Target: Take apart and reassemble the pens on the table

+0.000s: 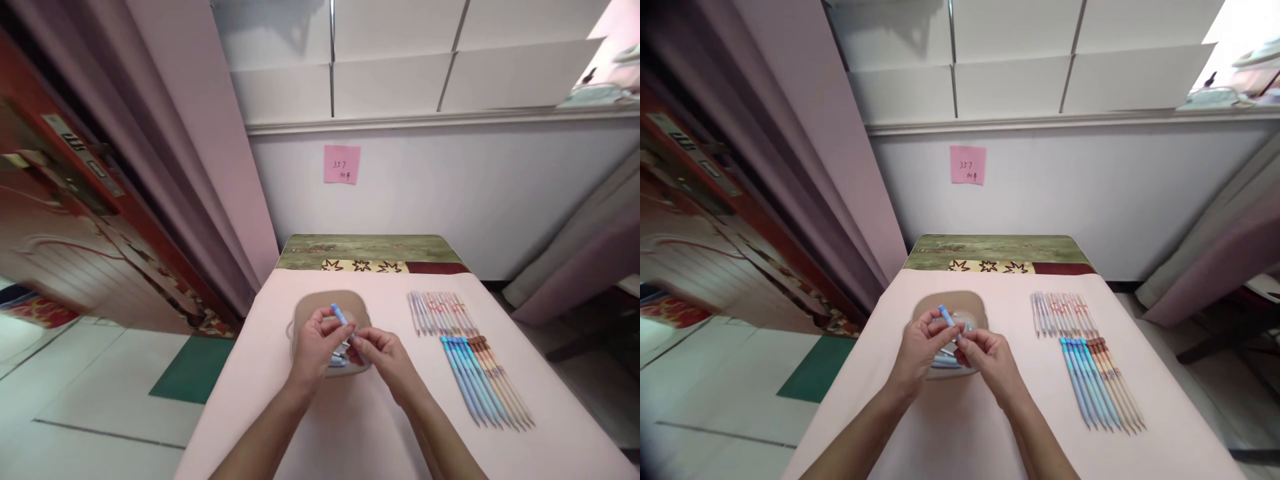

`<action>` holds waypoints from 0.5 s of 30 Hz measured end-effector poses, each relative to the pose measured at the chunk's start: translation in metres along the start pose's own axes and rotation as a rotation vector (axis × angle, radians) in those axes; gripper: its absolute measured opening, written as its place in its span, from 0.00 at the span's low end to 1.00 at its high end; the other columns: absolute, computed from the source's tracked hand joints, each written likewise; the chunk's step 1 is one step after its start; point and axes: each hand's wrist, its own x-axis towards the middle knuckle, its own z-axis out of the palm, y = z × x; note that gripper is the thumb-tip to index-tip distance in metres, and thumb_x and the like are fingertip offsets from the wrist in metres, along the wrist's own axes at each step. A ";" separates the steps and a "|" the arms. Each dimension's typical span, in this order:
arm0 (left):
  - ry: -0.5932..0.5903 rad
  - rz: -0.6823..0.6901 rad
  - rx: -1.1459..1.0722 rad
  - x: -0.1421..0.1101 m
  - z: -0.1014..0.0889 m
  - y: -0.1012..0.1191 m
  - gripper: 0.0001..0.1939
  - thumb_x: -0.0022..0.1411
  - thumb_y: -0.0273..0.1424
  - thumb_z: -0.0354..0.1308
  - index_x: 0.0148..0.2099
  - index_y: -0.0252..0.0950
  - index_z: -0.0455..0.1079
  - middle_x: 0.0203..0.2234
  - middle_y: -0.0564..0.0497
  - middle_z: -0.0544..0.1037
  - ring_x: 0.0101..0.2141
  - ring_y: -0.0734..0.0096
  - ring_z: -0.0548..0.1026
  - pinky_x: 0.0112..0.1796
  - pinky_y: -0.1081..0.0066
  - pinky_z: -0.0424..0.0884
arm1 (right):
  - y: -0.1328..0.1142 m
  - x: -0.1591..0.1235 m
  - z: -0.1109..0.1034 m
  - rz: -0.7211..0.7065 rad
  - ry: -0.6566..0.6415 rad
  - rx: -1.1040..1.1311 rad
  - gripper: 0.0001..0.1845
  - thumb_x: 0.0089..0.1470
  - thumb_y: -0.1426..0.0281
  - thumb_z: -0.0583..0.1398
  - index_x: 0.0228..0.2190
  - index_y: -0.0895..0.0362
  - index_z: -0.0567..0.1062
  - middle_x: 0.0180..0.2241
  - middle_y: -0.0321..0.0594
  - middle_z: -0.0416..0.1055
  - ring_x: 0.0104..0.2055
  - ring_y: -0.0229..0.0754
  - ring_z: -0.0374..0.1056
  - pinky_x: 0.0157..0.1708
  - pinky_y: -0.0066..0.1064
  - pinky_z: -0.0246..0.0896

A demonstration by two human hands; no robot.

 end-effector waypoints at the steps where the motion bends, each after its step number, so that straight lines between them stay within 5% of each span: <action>1: -0.006 0.025 0.027 0.007 -0.004 0.005 0.24 0.42 0.35 0.70 0.43 0.34 0.69 0.29 0.48 0.81 0.27 0.70 0.76 0.32 0.70 0.71 | -0.001 0.000 -0.008 -0.022 0.059 -0.029 0.21 0.50 0.54 0.62 0.29 0.61 0.77 0.25 0.39 0.72 0.28 0.38 0.66 0.30 0.29 0.61; 4: 0.093 0.239 0.168 0.031 -0.028 0.019 0.20 0.44 0.34 0.68 0.41 0.35 0.72 0.35 0.48 0.79 0.35 0.70 0.76 0.38 0.72 0.68 | -0.003 -0.001 -0.036 -0.054 0.293 -0.105 0.20 0.48 0.55 0.64 0.31 0.61 0.79 0.26 0.39 0.73 0.28 0.38 0.64 0.31 0.29 0.59; 8: 0.162 0.330 0.715 0.058 -0.065 0.015 0.06 0.52 0.33 0.60 0.32 0.36 0.72 0.23 0.54 0.73 0.26 0.71 0.70 0.30 0.73 0.64 | 0.004 -0.011 -0.057 0.000 0.417 -0.065 0.24 0.45 0.54 0.66 0.37 0.61 0.78 0.28 0.41 0.73 0.29 0.40 0.66 0.30 0.30 0.60; 11: -0.091 0.331 1.078 0.062 -0.067 -0.008 0.05 0.55 0.29 0.55 0.32 0.37 0.72 0.24 0.52 0.74 0.28 0.68 0.70 0.31 0.71 0.64 | 0.014 -0.020 -0.052 0.058 0.369 0.008 0.24 0.46 0.54 0.66 0.38 0.60 0.77 0.27 0.39 0.73 0.28 0.39 0.66 0.29 0.29 0.60; 15: -0.462 0.306 1.175 0.055 -0.036 -0.043 0.09 0.48 0.21 0.56 0.30 0.38 0.75 0.31 0.50 0.77 0.34 0.66 0.72 0.35 0.71 0.64 | 0.022 -0.027 -0.037 0.113 0.289 0.079 0.22 0.46 0.53 0.66 0.34 0.59 0.76 0.26 0.38 0.72 0.26 0.36 0.64 0.27 0.27 0.58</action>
